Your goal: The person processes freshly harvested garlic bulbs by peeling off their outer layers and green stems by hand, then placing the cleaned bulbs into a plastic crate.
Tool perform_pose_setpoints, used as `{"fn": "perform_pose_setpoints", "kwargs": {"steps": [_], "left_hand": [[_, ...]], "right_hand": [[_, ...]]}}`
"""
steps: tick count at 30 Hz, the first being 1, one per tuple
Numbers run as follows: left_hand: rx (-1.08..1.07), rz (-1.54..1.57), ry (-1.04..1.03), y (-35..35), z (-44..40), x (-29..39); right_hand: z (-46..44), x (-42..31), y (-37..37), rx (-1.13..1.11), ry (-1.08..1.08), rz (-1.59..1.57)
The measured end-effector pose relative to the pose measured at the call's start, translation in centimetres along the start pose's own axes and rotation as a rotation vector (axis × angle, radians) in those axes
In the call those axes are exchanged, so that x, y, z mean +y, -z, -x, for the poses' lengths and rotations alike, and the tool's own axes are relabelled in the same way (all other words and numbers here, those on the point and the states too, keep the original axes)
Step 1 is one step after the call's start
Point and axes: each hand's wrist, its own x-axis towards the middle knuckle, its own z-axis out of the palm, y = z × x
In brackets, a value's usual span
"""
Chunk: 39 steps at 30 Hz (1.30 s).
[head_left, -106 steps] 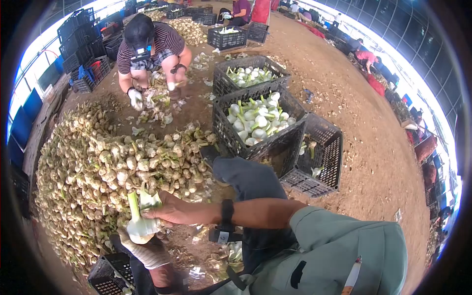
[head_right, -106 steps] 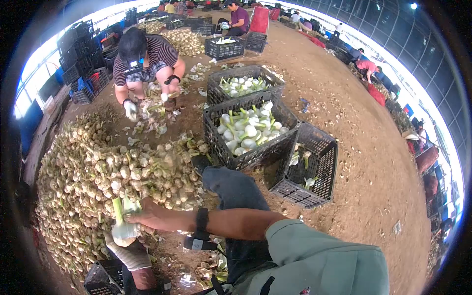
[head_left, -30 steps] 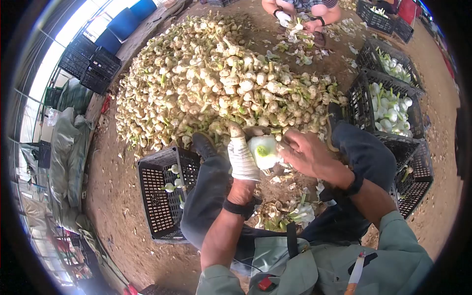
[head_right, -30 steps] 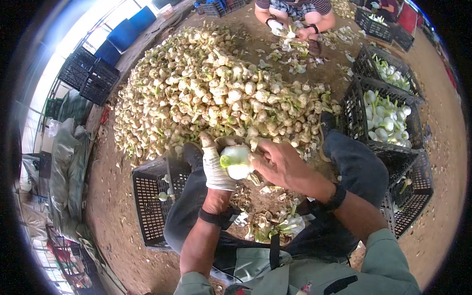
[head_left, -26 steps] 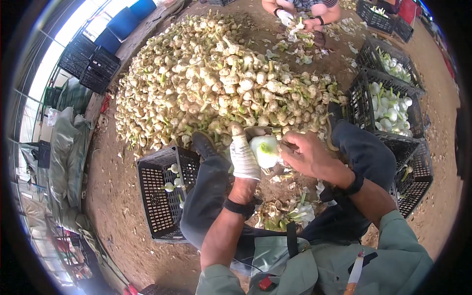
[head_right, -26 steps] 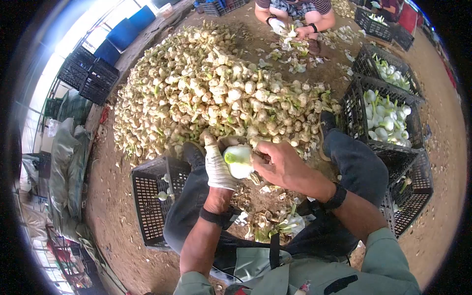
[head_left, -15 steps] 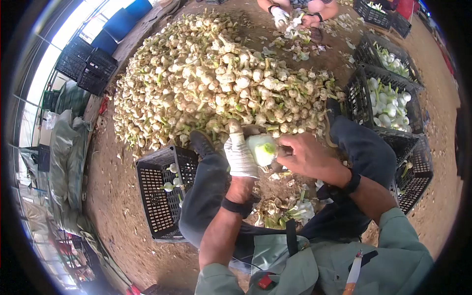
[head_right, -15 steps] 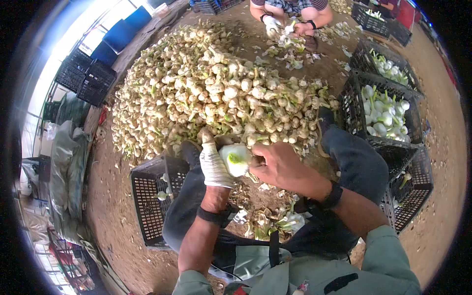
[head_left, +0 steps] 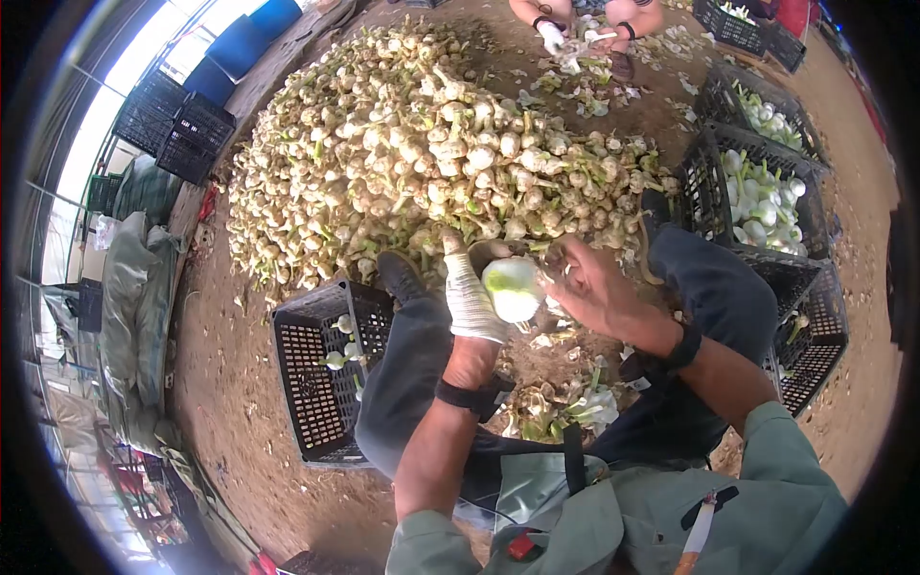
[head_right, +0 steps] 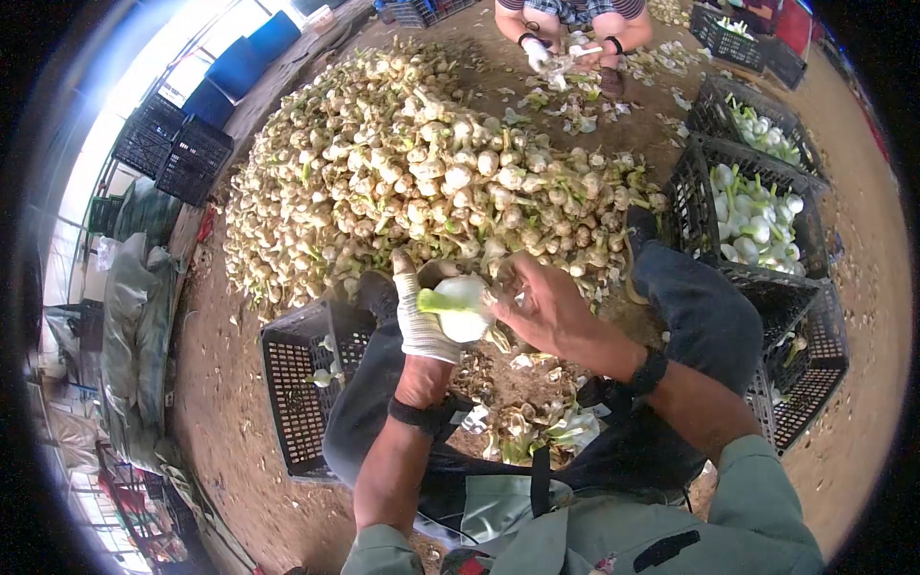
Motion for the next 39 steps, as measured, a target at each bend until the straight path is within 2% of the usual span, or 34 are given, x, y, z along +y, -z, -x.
{"fn": "perform_pose_setpoints", "kwargs": {"steps": [1, 2, 4, 11, 13, 16, 17, 18, 20, 22, 23, 25, 28, 29, 31, 32, 33, 37, 39], "left_hand": [[0.050, -0.092, -0.059, -0.1, 0.0, -0.2], [0.051, -0.092, -0.056, -0.1, -0.1, -0.3], [0.042, -0.137, -0.114, -0.1, -0.3, -0.7], [-0.004, -0.126, 0.007, -0.1, -0.1, -1.1], [0.018, -0.122, 0.041, -0.1, -0.3, -1.3], [-0.020, 0.004, -0.072, -0.3, -0.3, -2.2], [-0.145, -0.048, -0.130, 0.2, -0.3, -2.3], [-0.060, 0.016, -0.181, 0.3, 0.1, -2.8], [-0.137, -0.197, -0.214, 1.0, 0.1, -3.1], [-0.171, -0.096, -0.179, 1.2, 0.2, -3.5], [-0.165, -0.150, -0.137, 0.5, 0.4, -2.9], [-0.100, -0.219, -0.059, 0.5, -0.2, -2.6], [0.079, -0.196, -0.069, -0.2, -0.4, -2.6], [0.080, -0.196, -0.070, -0.6, -0.2, -2.4], [0.095, -0.022, -0.158, -1.1, 0.1, -1.9], [0.092, -0.022, -0.158, -1.2, 0.3, -1.6], [0.075, 0.007, -0.152, -1.2, 0.5, -1.2], [0.036, 0.162, -0.167, -0.3, 0.8, -0.9], [-0.022, 0.244, -0.160, 0.0, 1.0, -0.4]], "right_hand": [[0.1, 0.0, 0.1, 0.067, 0.191, 0.186], [0.1, 0.1, 0.1, 0.066, 0.188, 0.185], [0.1, 0.6, 0.1, 0.085, 0.394, 0.339], [-0.2, 2.1, -0.3, 0.178, 0.379, 0.261], [-0.1, 1.7, 0.3, 0.059, 0.064, -0.088], [-0.5, 3.2, -0.1, 0.166, 0.143, -0.156], [-0.6, 3.1, -0.1, 0.161, 0.146, -0.154], [-0.7, 2.9, 0.0, 0.188, 0.142, -0.138], [-0.7, 2.2, 0.3, 0.221, 0.135, -0.125], [-0.7, 1.0, 0.9, 0.233, 0.290, 0.230], [-0.5, 0.7, 0.5, 0.229, 0.288, 0.230], [0.1, 0.4, -0.5, 0.178, 0.441, 0.216], [0.2, 0.8, -1.0, 0.173, 0.355, 0.152], [-0.3, 1.3, -0.6, 0.176, 0.116, 0.143], [-0.9, 3.4, -0.3, 0.227, 0.130, 0.126], [-1.1, 3.6, -0.2, 0.273, 0.146, 0.111], [-0.7, 2.9, -0.4, 0.281, 0.131, 0.259], [-1.0, 5.4, -1.4, 0.315, 0.194, 0.307], [-1.0, 5.3, -1.7, 0.184, 0.026, 0.175]]}}
